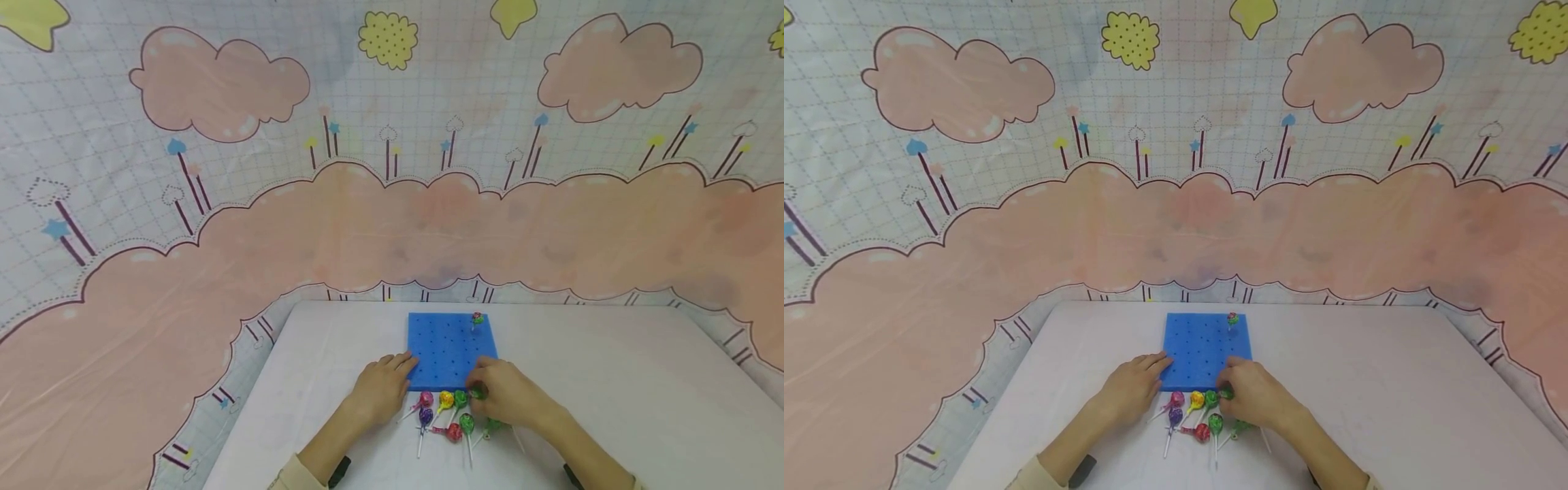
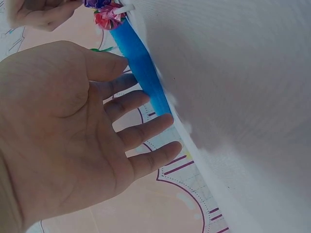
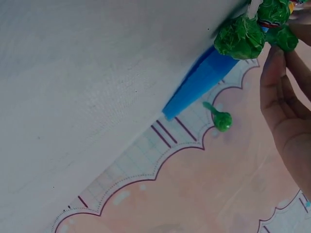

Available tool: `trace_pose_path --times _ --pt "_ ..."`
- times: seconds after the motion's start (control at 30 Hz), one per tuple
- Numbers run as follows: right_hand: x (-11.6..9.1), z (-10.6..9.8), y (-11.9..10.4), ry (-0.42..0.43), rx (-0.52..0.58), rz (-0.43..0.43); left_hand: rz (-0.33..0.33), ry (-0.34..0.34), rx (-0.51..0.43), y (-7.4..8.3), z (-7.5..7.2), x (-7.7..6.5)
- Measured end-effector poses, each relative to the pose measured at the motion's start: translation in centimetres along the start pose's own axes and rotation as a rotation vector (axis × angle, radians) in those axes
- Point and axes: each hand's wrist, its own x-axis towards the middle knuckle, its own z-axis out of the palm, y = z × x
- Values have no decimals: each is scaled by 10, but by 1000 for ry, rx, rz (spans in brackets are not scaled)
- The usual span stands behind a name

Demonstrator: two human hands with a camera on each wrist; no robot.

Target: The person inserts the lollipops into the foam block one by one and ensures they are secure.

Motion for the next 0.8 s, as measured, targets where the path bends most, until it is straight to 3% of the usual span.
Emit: trace_pose_path --times 0.4,0.8 --pt "-1 -6 -2 102 56 -114 -1 8 -4 0 0 -1" --pt "0 -11 -6 154 123 -62 12 16 -3 -2 0 -5"
